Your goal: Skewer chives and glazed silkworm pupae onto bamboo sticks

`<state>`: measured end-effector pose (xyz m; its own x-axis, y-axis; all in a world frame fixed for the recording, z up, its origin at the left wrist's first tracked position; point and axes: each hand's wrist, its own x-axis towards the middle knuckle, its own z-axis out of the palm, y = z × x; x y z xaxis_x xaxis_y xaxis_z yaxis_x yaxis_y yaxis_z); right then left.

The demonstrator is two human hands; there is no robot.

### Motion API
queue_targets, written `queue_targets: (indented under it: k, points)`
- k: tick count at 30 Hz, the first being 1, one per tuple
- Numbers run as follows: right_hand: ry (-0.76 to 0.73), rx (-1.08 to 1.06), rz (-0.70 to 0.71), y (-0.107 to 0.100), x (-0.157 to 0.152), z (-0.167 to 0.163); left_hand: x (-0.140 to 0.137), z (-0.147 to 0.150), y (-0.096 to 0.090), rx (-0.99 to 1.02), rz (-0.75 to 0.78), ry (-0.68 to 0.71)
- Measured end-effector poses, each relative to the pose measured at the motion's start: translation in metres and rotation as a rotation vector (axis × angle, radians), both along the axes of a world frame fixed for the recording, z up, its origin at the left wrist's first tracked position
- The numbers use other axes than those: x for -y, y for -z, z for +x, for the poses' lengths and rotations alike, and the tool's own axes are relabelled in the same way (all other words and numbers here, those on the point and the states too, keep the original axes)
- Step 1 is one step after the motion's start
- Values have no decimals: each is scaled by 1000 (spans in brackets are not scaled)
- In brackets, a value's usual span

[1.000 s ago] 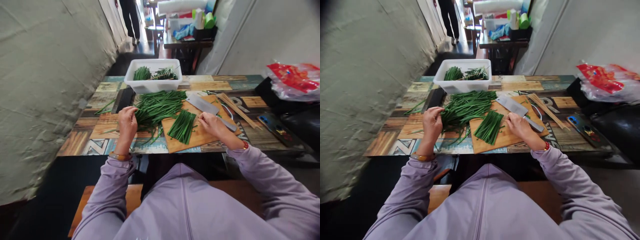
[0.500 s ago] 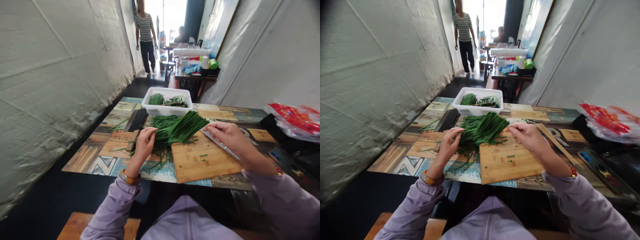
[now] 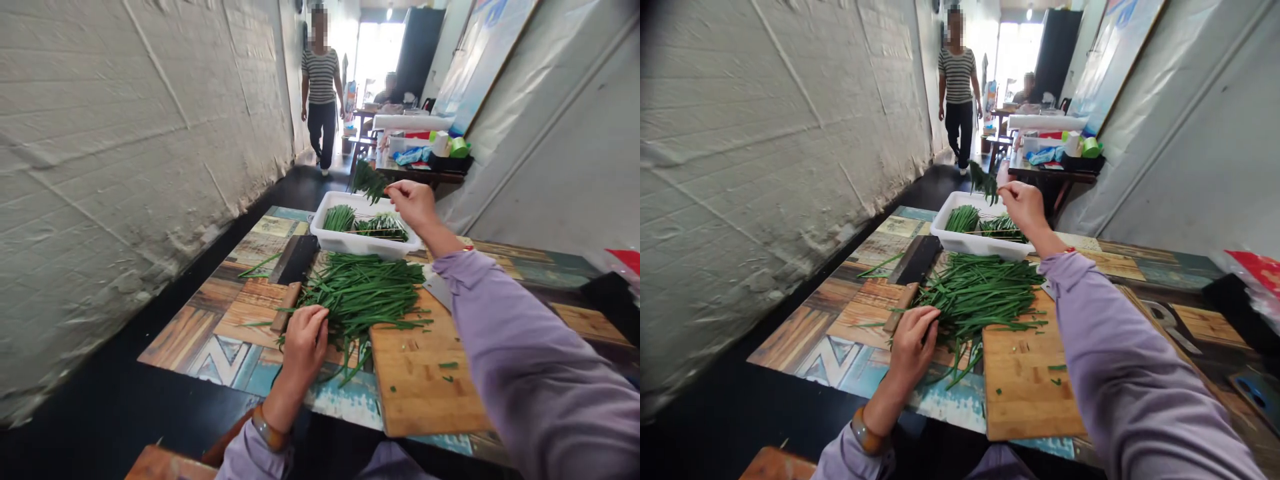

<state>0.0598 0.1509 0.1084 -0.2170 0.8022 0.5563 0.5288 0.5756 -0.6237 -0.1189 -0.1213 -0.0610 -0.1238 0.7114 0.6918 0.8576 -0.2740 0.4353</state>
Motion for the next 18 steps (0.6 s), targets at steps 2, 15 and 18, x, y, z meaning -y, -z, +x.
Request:
queue_targets:
  k: [2,15,18]
  points:
    - [-46,201,91,20,-13,-24,0,1,-2,-39,-6,-3]
    - [-254,731,-31,78,-34,-62,2,-2,-3,-15,-37,17]
    - [-250,750,-40,75,-33,-65,2,-1,-4,-21,-33,11]
